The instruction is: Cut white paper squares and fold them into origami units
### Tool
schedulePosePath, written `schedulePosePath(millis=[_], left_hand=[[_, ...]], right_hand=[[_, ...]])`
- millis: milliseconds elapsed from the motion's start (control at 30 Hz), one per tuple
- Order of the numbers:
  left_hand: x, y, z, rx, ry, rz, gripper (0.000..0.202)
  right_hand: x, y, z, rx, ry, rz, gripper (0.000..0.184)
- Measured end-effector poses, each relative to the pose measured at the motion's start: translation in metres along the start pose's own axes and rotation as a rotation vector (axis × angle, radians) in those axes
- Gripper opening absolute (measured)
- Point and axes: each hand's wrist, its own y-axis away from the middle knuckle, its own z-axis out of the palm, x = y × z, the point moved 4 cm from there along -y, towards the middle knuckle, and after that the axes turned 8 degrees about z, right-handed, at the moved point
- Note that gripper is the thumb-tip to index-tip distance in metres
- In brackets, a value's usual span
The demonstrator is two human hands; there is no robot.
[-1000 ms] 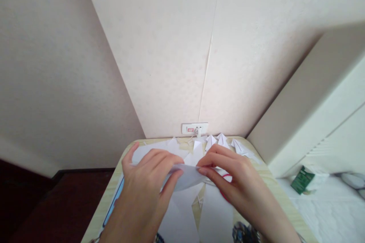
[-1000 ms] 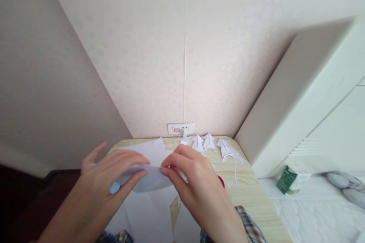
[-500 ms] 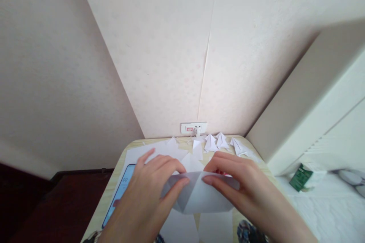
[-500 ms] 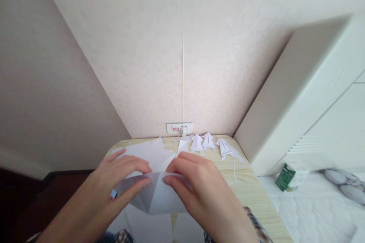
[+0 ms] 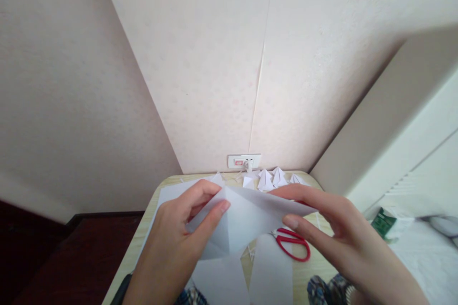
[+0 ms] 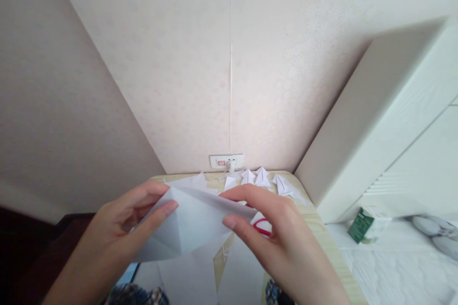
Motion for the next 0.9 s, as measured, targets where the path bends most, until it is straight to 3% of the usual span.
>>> schedulePosePath(millis=[200,333,433,600,900], left_hand=[[0.000,0.001,0.001,0.124,0.296,-0.081,0.014],[-0.002,0.002,0.002,0.168,0.423,-0.135,0.021],[-0.005,0.002,0.002,0.165,0.468,-0.147,0.028],[-0.007,0.001,0.003,0.141,0.541,-0.128,0.028],[-0.006,0.002,0.002,0.176,0.472,-0.101,0.024]], right_hand=[[-0.007,0.013,-0.006,0.091,-0.001,-0.149,0.042],[-0.015,0.013,0.001,-0.067,0.132,-0.314,0.066],[-0.017,0.005,0.007,-0.137,0.266,-0.362,0.068],[-0.016,-0.001,0.017,-0.111,0.412,-0.453,0.066],[-0.026,-0.002,0.027,-0.030,0.538,-0.536,0.058]])
